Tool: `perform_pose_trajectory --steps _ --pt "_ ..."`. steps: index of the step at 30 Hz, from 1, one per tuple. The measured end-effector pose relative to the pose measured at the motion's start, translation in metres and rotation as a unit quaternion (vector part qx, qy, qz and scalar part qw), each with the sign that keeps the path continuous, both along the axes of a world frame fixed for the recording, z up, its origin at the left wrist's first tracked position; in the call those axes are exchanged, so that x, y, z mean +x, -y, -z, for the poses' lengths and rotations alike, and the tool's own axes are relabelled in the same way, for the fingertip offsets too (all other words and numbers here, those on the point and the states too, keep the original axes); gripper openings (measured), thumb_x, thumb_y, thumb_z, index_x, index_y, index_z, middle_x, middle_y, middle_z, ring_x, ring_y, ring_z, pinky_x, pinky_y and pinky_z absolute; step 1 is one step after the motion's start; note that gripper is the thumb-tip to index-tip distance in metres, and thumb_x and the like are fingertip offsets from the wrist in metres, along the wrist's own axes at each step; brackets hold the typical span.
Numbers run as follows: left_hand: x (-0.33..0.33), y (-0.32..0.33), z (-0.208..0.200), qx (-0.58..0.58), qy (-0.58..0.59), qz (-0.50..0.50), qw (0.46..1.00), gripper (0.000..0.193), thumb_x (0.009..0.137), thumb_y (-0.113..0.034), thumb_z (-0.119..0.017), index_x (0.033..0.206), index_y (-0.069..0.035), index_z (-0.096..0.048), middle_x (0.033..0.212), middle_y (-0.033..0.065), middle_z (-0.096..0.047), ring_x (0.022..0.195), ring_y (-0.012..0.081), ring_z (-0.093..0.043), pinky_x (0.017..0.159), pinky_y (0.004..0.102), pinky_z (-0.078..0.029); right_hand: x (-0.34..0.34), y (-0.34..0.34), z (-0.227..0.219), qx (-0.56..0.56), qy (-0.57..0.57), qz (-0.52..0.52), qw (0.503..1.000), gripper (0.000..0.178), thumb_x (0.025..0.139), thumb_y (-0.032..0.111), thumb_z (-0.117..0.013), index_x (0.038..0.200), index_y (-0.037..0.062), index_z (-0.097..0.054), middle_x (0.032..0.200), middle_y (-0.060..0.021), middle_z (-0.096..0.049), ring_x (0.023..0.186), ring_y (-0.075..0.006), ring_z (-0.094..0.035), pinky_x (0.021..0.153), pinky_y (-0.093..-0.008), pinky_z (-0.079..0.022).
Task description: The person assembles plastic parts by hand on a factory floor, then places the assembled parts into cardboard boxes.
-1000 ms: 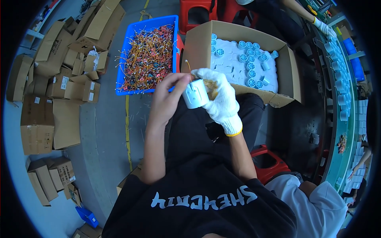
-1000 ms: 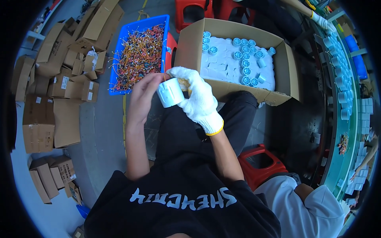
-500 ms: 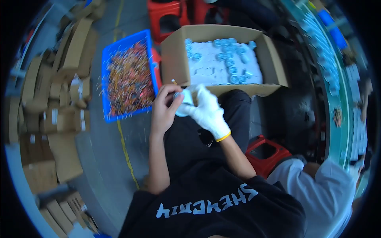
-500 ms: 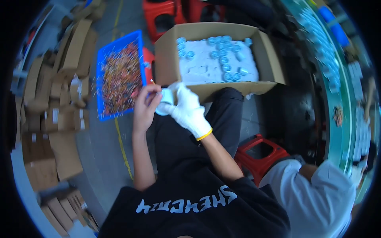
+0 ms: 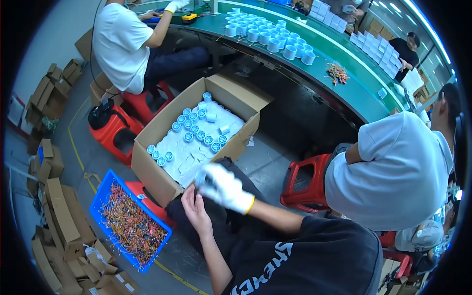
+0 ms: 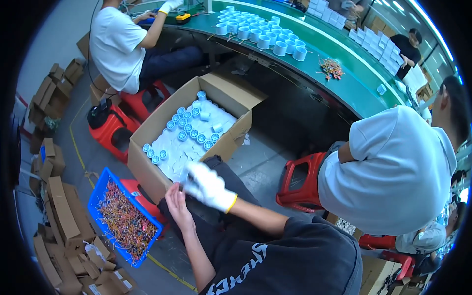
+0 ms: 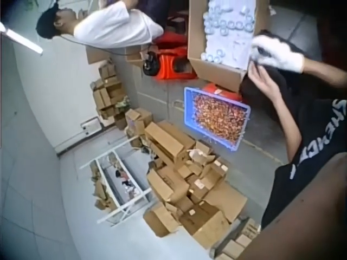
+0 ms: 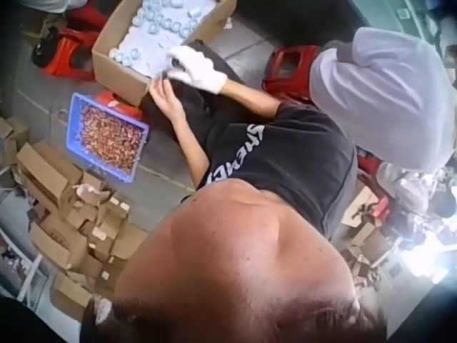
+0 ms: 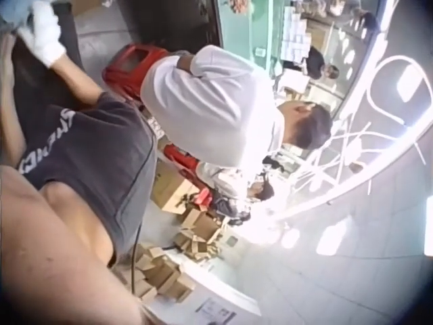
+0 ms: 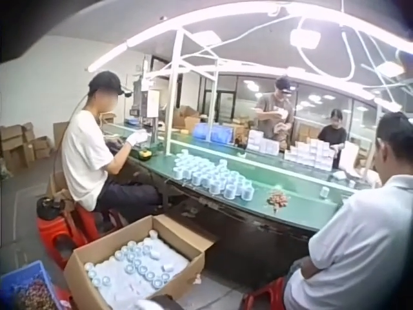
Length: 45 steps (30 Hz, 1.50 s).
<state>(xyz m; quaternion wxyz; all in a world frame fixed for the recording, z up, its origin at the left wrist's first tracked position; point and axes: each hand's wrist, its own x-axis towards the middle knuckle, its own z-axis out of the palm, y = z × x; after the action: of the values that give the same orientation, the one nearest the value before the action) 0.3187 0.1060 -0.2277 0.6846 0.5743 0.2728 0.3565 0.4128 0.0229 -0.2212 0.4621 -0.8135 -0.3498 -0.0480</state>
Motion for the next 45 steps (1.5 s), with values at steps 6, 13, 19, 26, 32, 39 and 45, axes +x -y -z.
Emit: perform_pose_trajectory --steps 6,13,19,26,32,39,45 --pt "-0.023 -0.047 0.051 0.060 -0.155 0.097 0.981 0.013 0.097 -0.012 -0.056 0.102 -0.001 -0.058 0.116 0.0113 -0.059 0.109 0.0248 -0.057 0.095 0.0391 -0.046 0.261 0.085 -0.092 0.056 0.068 0.333 0.939 0.042 0.078 0.024 -0.076 0.103 0.0069 -0.048 0.092 -0.0153 -0.064 0.083 -0.0335 -0.065 0.078 -0.0420 -0.052" --pt "-0.056 -0.061 0.137 0.395 -0.409 -0.003 0.823 0.013 0.080 -0.016 -0.069 0.091 -0.009 -0.064 0.101 0.0107 -0.054 0.103 0.0313 -0.054 0.091 0.0436 -0.041 0.432 0.173 -0.115 -0.169 0.035 0.391 0.904 0.064 0.069 0.039 -0.079 0.117 0.0044 -0.054 0.110 -0.0206 -0.066 0.104 -0.0347 -0.064 0.090 -0.0416 -0.049" --pt "-0.032 -0.056 0.138 0.401 -0.473 -0.023 0.784 0.009 0.078 -0.017 -0.069 0.081 -0.012 -0.063 0.098 0.0082 -0.054 0.102 0.0275 -0.054 0.089 0.0412 -0.040 0.477 0.180 -0.112 -0.240 0.069 0.412 0.877 0.069 0.069 0.035 -0.079 0.126 0.0068 -0.053 0.113 -0.0214 -0.064 0.105 -0.0383 -0.062 0.093 -0.0427 -0.049" --pt "-0.030 -0.053 0.145 0.390 -0.463 -0.039 0.795 0.007 0.078 -0.018 -0.068 0.078 -0.013 -0.063 0.095 0.0058 -0.056 0.100 0.0276 -0.055 0.087 0.0416 -0.041 0.446 0.167 -0.081 -0.184 0.186 0.481 0.836 0.064 0.073 0.023 -0.078 0.129 0.0075 -0.052 0.123 -0.0205 -0.058 0.115 -0.0380 -0.055 0.095 -0.0443 -0.048" --pt "-0.022 -0.058 0.143 0.424 -0.398 -0.064 0.811 0.008 0.077 -0.017 -0.067 0.075 -0.013 -0.061 0.085 0.0038 -0.058 0.093 0.0268 -0.057 0.082 0.0402 -0.042 0.350 0.095 -0.006 -0.098 0.370 0.378 0.843 0.053 0.076 0.018 -0.075 0.124 0.0080 -0.055 0.124 -0.0179 -0.056 0.116 -0.0346 -0.054 0.094 -0.0438 -0.048" --pt "-0.034 -0.062 0.140 0.364 -0.410 -0.061 0.834 0.009 0.076 -0.017 -0.069 0.074 -0.011 -0.062 0.084 0.0033 -0.060 0.090 0.0244 -0.057 0.076 0.0384 -0.040 0.208 -0.068 0.117 -0.301 0.019 -0.089 0.949 0.034 0.079 0.018 -0.066 0.112 0.0104 -0.062 0.100 -0.0191 -0.067 0.094 -0.0375 -0.064 0.082 -0.0455 -0.052" --pt "-0.048 -0.069 0.142 0.326 -0.346 -0.071 0.877 0.015 0.078 -0.018 -0.071 0.070 -0.009 -0.061 0.078 0.0031 -0.060 0.083 0.0241 -0.057 0.073 0.0371 -0.038 0.187 -0.187 0.216 -0.396 -0.005 -0.195 0.897 0.043 0.077 0.021 -0.065 0.118 0.0102 -0.061 0.109 -0.0194 -0.066 0.098 -0.0378 -0.064 0.085 -0.0454 -0.051"
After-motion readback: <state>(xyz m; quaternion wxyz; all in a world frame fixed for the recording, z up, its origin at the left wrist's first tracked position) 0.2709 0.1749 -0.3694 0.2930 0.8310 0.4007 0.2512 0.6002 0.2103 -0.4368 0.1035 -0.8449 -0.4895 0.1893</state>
